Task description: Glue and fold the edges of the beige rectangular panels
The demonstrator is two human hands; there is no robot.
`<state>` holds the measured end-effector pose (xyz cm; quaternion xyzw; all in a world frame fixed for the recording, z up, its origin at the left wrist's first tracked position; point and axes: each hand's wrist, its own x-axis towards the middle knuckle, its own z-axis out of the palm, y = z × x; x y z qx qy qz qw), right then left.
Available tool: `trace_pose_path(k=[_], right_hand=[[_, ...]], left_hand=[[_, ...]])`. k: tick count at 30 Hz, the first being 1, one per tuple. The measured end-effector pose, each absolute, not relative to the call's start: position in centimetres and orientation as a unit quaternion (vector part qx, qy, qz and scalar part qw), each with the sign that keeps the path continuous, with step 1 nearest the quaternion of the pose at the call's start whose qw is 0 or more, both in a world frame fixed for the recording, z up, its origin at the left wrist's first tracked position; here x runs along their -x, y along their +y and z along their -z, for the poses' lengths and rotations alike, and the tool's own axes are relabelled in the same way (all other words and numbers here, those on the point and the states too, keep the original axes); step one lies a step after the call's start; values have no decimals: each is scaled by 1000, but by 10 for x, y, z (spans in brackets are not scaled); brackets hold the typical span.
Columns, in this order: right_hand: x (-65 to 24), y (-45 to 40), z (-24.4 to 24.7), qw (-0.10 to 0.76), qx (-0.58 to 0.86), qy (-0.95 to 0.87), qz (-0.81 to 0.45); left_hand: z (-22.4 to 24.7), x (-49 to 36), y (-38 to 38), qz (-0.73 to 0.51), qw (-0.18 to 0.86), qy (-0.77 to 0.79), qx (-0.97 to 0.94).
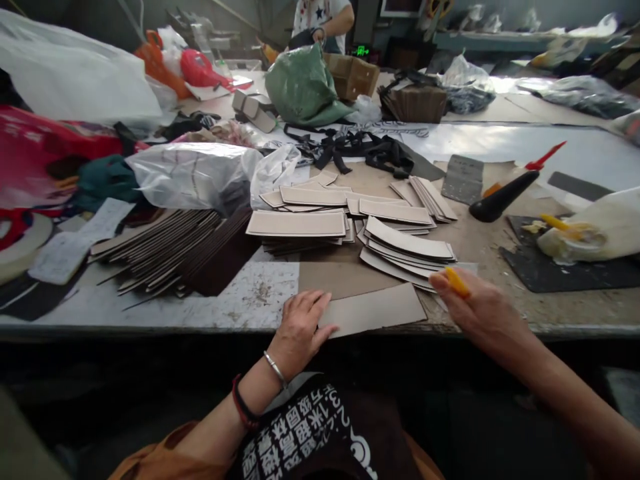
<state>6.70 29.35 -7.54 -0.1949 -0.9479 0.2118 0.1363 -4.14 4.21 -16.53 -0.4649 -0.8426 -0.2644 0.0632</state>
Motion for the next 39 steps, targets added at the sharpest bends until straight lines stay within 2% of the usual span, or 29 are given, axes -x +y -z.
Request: trace_pose_path(k=[3,5,13,23,25,34,39], right_hand=[[-69,285,51,222,167,-936,-215],[-68,276,44,249,138,-930,-234],[-59,237,70,167,183,-870,-426],[-47,181,107,150,173,-807,-545],[-46,179,117,162,170,-812,-535],[-62,244,130,261,251,-864,-350],[-67,251,118,304,194,-900,-245]], left_hand=[[167,43,48,274,92,-842,455],[167,44,49,280,95,-841,453],[163,46,31,334,-29,-804,492],[163,42,34,382,-22,-842,379],[163,42,35,382,-27,-847,369],[166,41,31,380,-2,-848,369],[168,40,31,385,22,-843,375]])
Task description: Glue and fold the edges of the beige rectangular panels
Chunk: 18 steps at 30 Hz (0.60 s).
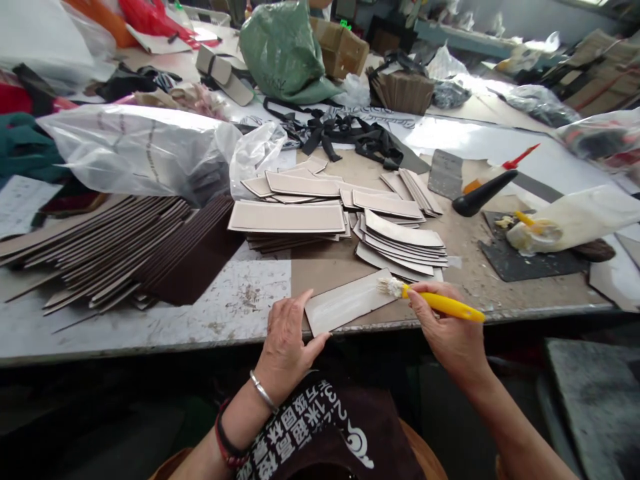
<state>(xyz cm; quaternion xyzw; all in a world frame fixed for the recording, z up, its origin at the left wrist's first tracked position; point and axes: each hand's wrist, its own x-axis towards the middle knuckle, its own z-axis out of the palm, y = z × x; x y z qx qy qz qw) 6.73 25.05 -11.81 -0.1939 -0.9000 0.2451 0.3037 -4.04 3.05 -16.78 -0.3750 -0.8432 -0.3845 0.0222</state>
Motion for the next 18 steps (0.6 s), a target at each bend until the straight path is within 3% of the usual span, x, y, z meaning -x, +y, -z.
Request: trace_pose_path(k=[3,9,16,18], right_hand=[[-68,248,112,325,111,-921,-186],[-68,227,119,247,22,-966,-73],[-67,200,108,235,-70,-947,-207],[-65,213,105,241,-54,-952,-182]], left_hand=[[170,40,30,384,33,-842,378],[174,40,24,378,40,-829,410],[174,38,19,375,38,-831,410],[175,38,20,375,39,-832,407]])
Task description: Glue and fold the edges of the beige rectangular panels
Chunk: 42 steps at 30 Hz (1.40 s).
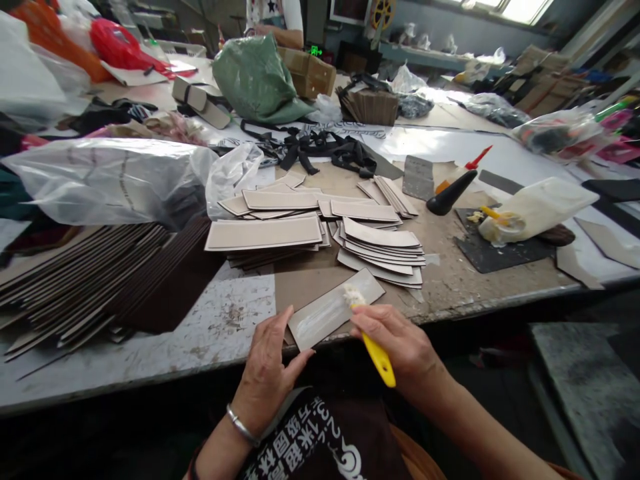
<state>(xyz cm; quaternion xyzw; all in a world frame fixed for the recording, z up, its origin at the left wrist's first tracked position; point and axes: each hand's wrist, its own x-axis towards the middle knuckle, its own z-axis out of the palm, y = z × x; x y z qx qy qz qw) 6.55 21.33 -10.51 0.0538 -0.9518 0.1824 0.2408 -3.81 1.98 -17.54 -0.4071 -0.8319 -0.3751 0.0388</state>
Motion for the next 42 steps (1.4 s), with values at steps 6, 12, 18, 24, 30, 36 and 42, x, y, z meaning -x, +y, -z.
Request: trace_pose_path(k=[6,12,18,24,30,36,42], right_hand=[[-52,215,120,232,-67,-965,-99],[-53,162,115,207,-112,-906,-352],[-60,195,118,244,36,-863,-440],[-69,244,119,323,86,-906,-259],[-70,201,122,259,0,-920,-293],[-65,170,109,233,36,-856,-461],[-55,176,116,197,155,-786,-565]], left_hand=[[177,38,21,379,47,-835,397],[179,38,21,391,42,-832,392],[176,40,21,380,48,-833,400],[174,39,21,386,46,-833,394],[177,38,21,383,55,-833,396],[178,38,21,384,55,-832,397],[177,38,21,385,51,-833,395]])
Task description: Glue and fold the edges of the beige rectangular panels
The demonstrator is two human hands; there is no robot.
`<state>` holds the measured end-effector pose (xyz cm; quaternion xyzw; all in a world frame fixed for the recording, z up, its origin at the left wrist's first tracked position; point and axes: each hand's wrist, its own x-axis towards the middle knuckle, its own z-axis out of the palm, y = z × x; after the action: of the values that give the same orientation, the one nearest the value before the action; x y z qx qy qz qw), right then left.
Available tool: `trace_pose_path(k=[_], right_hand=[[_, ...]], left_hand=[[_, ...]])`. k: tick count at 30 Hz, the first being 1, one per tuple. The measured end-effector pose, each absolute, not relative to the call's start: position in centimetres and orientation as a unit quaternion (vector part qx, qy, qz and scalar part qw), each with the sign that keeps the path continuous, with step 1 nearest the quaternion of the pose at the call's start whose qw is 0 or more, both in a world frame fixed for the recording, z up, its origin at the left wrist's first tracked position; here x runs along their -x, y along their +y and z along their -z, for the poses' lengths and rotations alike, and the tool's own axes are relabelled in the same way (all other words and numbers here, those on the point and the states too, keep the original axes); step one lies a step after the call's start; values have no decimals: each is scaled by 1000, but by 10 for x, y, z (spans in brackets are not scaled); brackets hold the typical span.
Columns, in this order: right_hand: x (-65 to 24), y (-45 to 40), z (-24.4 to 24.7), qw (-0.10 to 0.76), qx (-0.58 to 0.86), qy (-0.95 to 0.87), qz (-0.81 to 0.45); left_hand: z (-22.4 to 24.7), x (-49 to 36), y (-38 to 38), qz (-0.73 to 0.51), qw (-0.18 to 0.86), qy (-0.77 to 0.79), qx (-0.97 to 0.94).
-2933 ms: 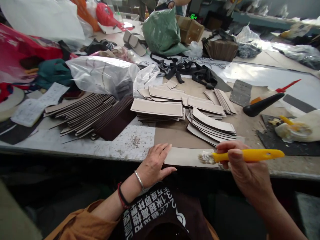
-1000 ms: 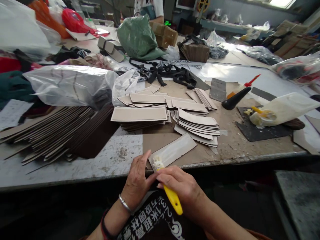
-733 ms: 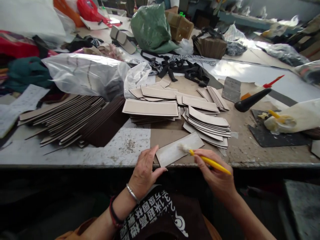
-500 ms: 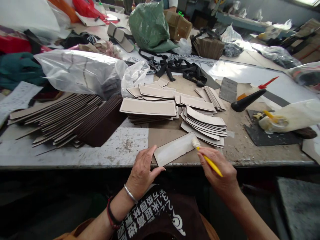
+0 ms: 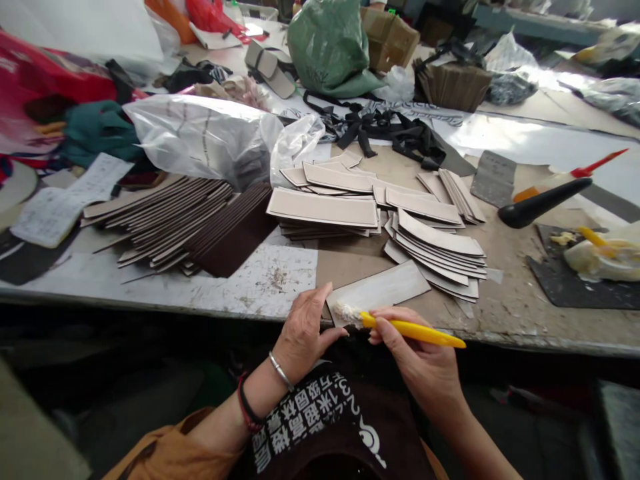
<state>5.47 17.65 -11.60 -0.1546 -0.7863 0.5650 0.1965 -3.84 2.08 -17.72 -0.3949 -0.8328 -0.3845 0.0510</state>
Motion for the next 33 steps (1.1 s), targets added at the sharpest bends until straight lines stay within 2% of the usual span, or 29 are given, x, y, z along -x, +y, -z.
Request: trace_pose_path(k=[5,10,19,25,30,33], right_hand=[[-47,173,118,227,187,-773,-562],[-38,171,122,213,183,-760,-585],[-60,215,122,304,205,-836,-409],[-60,191,119,271,88,-844,-455],[-61,230,125,338,158,-860,-347],[-69,250,123,349,166,-873,-298]], left_hand=[[177,38,21,384,51,-834,393],[177,38,21,379,48,-837,390],[177,38,21,379,59,-833,398],[181,38,21,372,63,-837,396],[179,38,19,370,61,-839,393],[180,41,16,364,64,-845,385]])
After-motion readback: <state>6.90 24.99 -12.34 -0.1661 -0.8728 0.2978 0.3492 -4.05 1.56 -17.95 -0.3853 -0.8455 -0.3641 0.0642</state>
